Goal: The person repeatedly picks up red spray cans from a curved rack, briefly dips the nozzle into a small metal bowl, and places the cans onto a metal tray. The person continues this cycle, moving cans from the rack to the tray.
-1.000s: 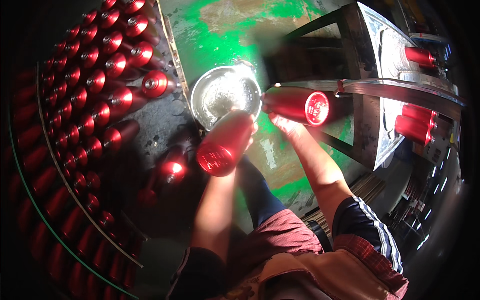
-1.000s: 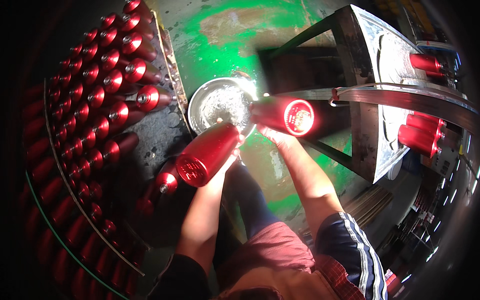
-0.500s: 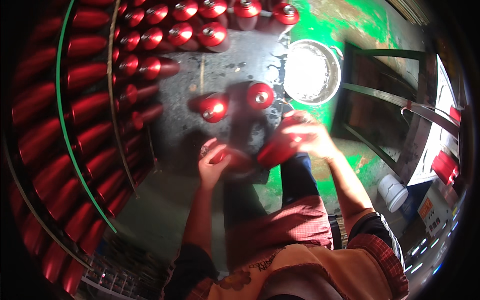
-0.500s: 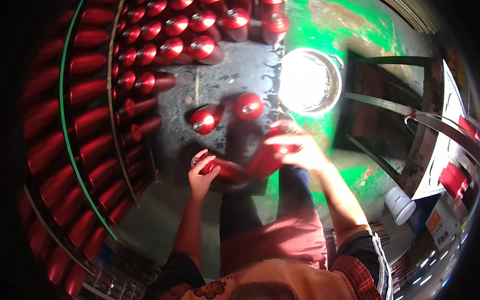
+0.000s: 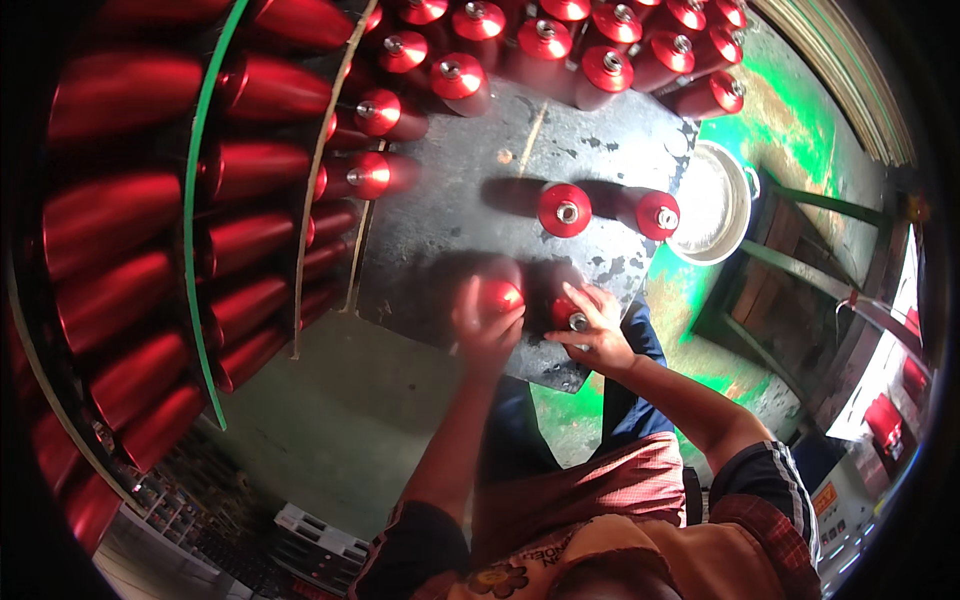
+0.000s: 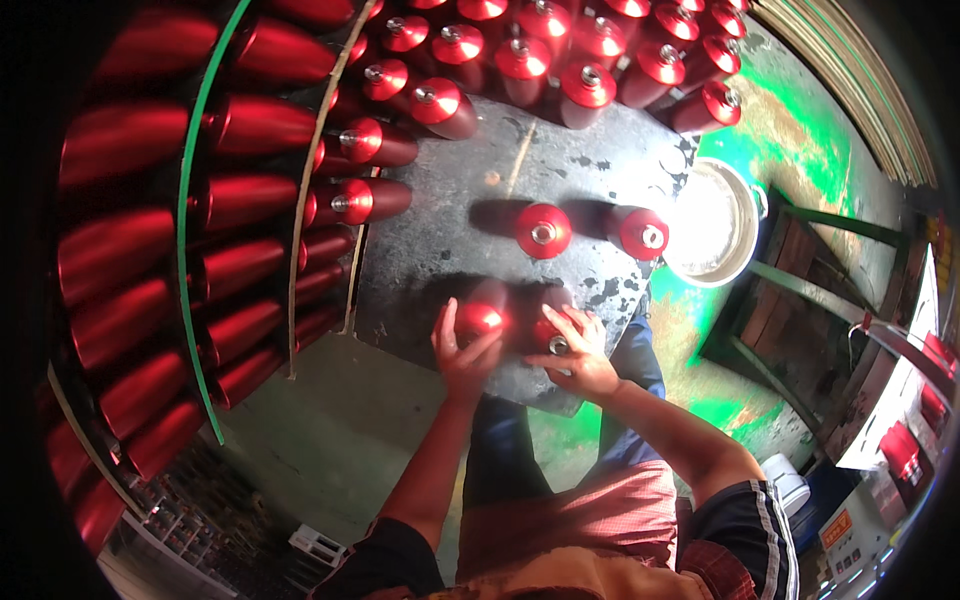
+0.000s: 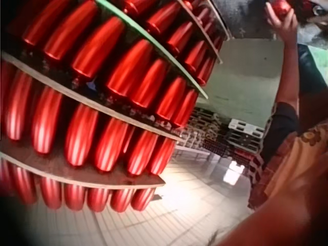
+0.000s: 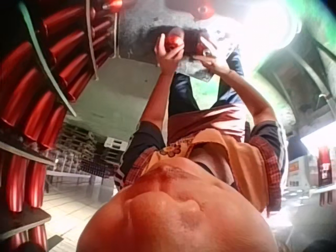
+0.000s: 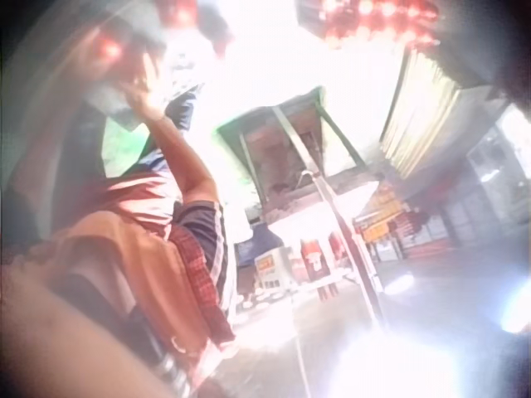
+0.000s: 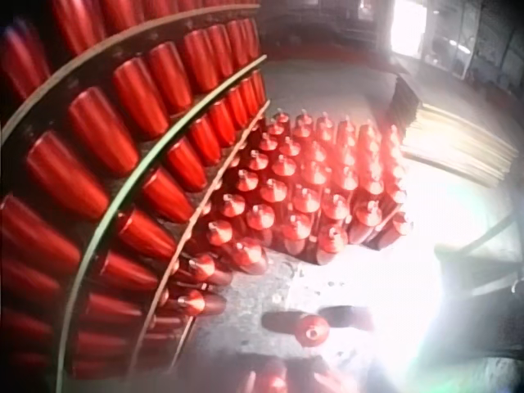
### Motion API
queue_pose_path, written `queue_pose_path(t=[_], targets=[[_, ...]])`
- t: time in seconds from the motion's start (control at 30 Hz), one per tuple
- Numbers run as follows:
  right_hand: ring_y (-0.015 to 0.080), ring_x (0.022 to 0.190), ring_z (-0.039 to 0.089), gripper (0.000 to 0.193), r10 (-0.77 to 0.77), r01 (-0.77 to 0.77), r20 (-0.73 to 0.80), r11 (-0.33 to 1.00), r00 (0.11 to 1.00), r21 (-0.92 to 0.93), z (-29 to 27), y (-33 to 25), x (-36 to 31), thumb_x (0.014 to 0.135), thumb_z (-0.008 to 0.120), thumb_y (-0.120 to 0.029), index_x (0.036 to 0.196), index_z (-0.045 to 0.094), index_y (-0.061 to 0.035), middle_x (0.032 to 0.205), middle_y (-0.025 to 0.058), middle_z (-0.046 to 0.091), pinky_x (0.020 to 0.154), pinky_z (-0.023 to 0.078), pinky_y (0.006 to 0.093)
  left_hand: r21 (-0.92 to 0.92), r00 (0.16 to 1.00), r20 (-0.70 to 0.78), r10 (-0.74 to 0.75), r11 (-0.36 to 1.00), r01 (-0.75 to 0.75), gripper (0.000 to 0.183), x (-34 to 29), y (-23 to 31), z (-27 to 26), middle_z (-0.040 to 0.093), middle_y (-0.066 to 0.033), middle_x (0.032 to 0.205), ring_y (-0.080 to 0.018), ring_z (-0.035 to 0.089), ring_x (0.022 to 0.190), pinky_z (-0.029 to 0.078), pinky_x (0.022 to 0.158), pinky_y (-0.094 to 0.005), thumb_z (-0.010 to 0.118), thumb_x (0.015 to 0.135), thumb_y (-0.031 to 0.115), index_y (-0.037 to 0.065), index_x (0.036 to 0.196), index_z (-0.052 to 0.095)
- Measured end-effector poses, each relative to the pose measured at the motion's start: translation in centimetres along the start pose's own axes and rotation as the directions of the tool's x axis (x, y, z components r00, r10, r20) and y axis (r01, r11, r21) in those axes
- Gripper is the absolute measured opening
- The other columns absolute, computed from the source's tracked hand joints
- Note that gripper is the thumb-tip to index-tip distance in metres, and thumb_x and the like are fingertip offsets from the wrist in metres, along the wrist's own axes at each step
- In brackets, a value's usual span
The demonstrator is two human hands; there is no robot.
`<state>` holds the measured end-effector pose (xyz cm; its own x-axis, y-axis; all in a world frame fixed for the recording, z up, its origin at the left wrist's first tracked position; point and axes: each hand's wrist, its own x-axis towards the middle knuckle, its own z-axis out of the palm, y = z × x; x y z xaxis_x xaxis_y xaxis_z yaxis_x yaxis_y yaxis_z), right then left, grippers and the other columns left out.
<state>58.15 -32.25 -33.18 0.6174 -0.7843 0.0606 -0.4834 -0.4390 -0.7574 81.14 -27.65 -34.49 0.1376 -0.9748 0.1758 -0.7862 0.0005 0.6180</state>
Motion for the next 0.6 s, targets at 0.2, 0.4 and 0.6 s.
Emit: queue_pose_path(t=[0.2,0.4,0.6], targets=[[0.0453,0.137,0.033,0.059,-0.065,0.065,-0.039,0.998,0.997,-0.01,-5.7,0.7,13.0,0.068,0.074,-0.003,0.121,0.07,-0.027,0.155,0.0167,0.034,0.112,0.032,0.0551,0.021,0.974,-0.179,-0.141,0.989,0.147,0.048,10.9,-6.6,-5.7,0.04,-0.02,0.151,-0.039,0.045,0.127,0.038,0.107,-0.0474,0.079,0.075,0.016,0.014,0.122,0.069],[0.048,0.136,0.029,0.064,-0.06,0.013,-0.276,0.986,0.959,-0.169,1.3,5.8,35.1,0.069,0.079,-0.01,0.127,0.065,-0.0329,0.154,0.0183,0.03,0.112,0.034,0.0531,0.16,0.973,-0.21,-0.095,0.978,0.13,0.053,21.5,-13.1,-3.0,0.033,-0.0146,0.154,-0.0387,0.041,0.132,0.037,0.109,-0.0461,0.083,0.071,0.015,0.028,0.122,0.07],[0.0415,0.124,0.044,0.046,-0.074,-0.005,-0.341,0.974,0.937,-0.226,4.1,9.6,36.6,0.068,0.08,-0.013,0.11,0.072,-0.0322,0.143,0.0139,0.044,0.103,0.046,0.0462,0.077,0.909,-0.418,0.012,0.997,0.022,0.042,20.1,-15.5,-1.5,0.036,-0.017,0.15,-0.0332,0.046,0.124,0.041,0.105,-0.04,0.085,0.071,0.005,0.021,0.109,0.077]])
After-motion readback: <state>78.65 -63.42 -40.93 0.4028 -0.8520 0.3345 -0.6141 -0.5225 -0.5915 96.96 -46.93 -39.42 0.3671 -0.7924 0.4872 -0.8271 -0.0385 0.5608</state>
